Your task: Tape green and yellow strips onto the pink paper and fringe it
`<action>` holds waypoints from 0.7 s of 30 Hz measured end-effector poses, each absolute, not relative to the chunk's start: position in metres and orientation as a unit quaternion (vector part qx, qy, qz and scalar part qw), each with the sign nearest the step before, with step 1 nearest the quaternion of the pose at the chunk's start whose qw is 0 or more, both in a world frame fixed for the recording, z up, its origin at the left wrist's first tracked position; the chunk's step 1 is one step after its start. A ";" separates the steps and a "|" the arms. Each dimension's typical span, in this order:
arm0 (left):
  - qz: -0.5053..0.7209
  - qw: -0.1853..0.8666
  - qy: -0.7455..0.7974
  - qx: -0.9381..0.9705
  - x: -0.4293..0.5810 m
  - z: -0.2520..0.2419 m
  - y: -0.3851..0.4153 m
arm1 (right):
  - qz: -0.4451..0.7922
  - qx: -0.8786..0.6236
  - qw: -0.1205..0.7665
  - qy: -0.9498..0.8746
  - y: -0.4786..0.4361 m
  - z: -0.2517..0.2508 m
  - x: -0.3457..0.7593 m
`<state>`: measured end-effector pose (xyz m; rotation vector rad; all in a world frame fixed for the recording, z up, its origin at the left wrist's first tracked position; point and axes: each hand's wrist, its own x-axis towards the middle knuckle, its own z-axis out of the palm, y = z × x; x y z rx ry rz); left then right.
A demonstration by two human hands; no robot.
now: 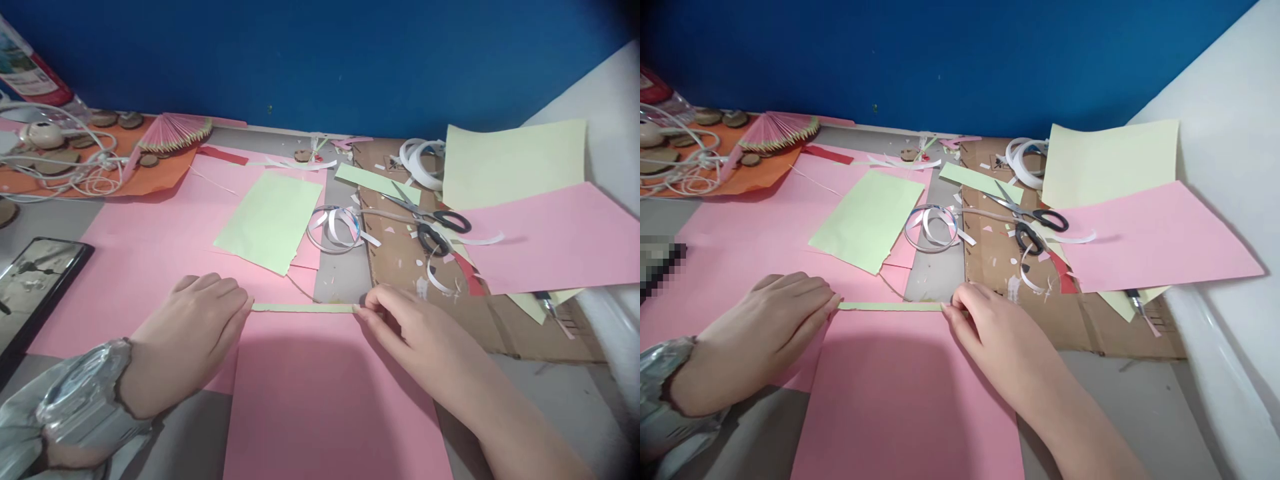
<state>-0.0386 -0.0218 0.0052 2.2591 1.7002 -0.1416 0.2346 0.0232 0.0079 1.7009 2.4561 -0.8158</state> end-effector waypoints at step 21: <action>-0.037 0.060 0.601 0.796 -0.032 0.001 -0.027 | -0.263 0.548 0.024 0.794 0.022 0.008 0.236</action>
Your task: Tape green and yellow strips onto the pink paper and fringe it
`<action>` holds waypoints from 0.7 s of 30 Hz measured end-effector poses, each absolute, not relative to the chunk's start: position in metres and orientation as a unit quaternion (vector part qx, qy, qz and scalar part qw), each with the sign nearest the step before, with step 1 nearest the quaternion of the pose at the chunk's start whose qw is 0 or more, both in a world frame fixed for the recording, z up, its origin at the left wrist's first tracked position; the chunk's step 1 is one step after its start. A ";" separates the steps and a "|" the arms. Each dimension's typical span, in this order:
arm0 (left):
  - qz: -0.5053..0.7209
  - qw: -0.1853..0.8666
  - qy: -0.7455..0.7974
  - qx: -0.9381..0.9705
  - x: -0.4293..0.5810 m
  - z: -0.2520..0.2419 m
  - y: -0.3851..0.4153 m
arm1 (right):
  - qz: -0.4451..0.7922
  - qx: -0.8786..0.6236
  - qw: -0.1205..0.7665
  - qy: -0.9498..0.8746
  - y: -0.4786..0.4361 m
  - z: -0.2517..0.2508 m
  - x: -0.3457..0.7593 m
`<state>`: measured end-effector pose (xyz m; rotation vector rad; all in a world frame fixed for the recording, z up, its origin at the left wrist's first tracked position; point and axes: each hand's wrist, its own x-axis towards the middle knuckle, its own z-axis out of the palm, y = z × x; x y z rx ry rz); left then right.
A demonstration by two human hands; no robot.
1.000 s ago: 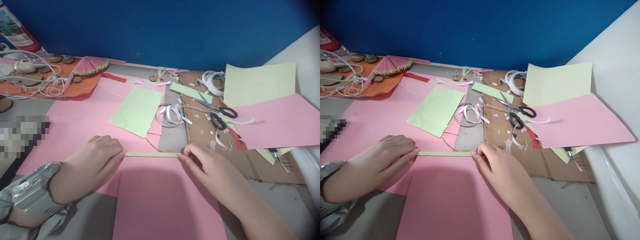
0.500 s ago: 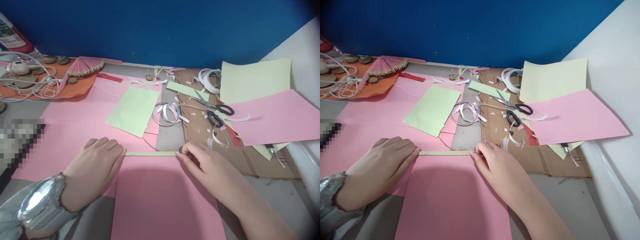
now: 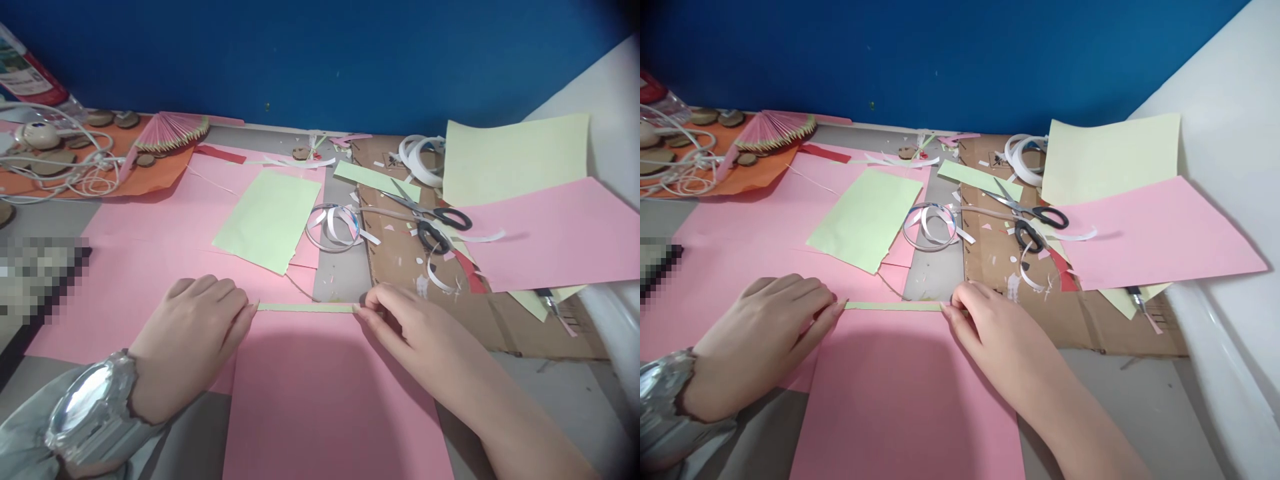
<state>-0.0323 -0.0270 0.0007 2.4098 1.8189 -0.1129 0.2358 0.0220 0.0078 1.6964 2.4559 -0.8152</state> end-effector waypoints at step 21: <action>-0.005 0.069 0.629 0.774 -0.028 0.002 -0.025 | -0.284 0.551 0.027 0.784 0.021 0.008 0.236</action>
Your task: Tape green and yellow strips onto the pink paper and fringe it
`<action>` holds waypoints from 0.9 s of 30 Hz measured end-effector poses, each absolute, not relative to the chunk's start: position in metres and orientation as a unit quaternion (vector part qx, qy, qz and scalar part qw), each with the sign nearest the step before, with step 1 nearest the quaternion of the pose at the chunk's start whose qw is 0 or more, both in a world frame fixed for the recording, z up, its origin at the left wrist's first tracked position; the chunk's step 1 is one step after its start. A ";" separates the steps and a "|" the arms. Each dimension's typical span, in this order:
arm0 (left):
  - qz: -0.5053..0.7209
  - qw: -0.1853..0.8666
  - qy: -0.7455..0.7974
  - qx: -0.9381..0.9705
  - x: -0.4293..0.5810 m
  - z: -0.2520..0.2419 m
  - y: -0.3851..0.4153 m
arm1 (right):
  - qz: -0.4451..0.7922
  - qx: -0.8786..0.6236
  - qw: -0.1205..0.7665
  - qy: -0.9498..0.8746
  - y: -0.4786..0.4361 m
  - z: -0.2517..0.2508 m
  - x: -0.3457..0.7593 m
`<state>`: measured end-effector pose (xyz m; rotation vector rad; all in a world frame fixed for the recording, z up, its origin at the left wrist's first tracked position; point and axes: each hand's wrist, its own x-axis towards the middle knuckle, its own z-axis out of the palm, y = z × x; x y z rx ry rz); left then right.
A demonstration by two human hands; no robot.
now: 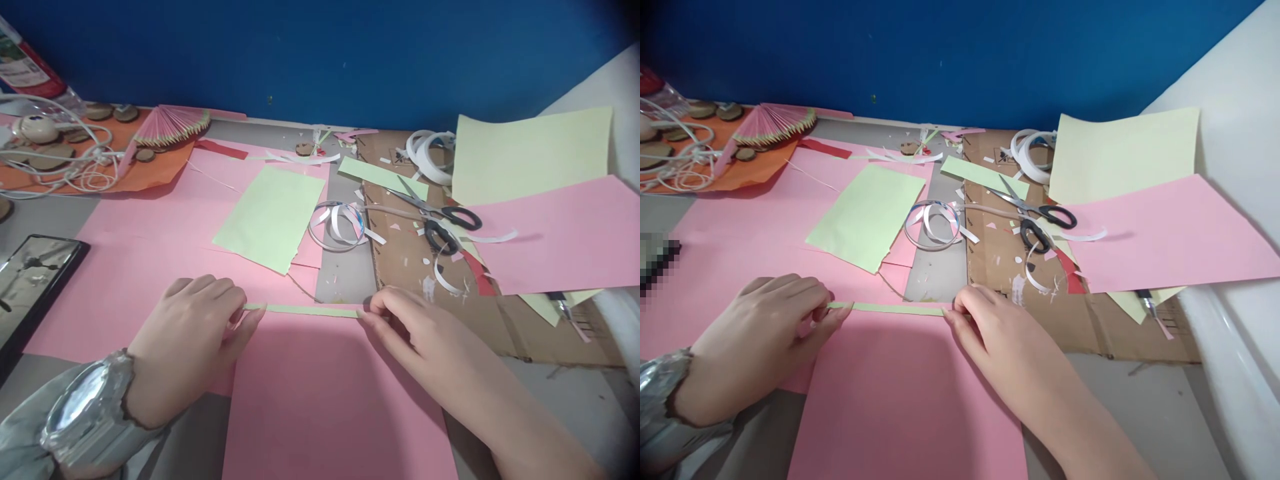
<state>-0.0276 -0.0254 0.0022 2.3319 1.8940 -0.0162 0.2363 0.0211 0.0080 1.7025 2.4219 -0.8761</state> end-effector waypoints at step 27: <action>-0.011 0.128 0.628 0.767 -0.028 0.006 -0.023 | -0.274 0.544 0.026 0.793 0.023 0.011 0.235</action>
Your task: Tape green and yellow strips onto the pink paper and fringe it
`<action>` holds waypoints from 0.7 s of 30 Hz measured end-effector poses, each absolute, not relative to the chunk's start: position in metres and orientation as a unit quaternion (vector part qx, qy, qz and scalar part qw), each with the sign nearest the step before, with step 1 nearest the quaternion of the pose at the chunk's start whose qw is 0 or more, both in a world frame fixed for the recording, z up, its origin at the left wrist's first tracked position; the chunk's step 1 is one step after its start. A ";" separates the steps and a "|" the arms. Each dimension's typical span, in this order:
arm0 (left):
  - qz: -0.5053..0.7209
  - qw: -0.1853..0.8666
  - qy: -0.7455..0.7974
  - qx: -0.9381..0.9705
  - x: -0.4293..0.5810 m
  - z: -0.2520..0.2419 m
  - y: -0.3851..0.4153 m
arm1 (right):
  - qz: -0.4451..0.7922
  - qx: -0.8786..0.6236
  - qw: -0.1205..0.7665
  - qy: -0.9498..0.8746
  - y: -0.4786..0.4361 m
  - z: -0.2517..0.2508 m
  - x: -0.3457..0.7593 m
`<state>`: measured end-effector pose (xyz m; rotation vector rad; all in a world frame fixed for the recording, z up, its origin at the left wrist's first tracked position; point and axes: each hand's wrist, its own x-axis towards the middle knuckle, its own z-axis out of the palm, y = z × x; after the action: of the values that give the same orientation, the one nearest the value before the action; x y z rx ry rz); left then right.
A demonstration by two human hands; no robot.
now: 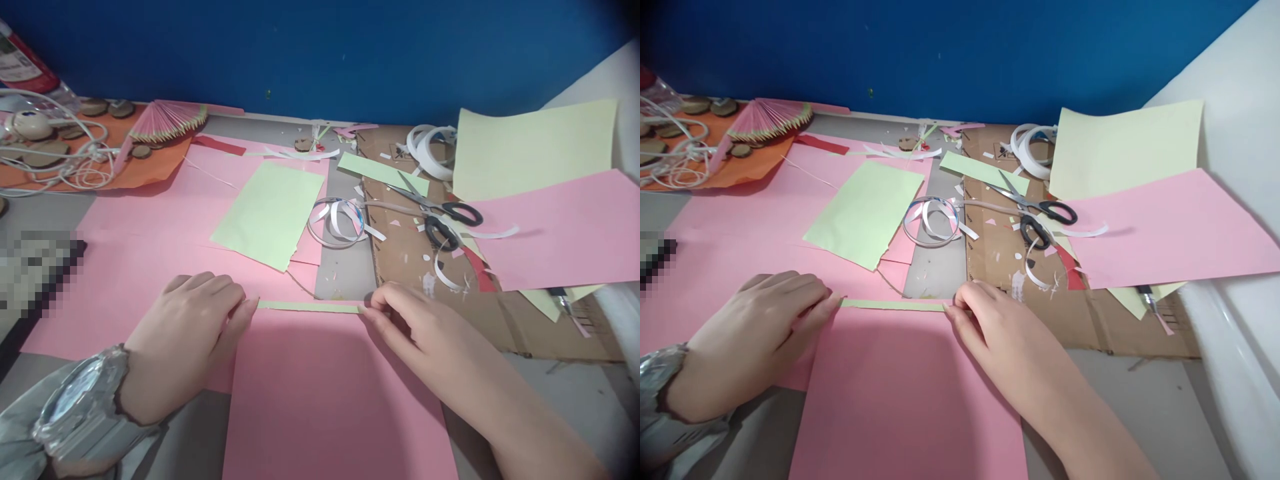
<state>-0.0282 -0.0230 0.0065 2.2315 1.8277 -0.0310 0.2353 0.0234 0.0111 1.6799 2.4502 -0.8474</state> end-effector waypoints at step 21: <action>-0.024 0.138 0.634 0.761 -0.028 0.006 -0.022 | -0.235 0.539 0.013 0.809 0.021 0.007 0.234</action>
<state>-0.0281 -0.0219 0.0059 2.2015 1.8329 -0.0699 0.2341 0.0207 0.0073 1.6785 2.5209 -0.7335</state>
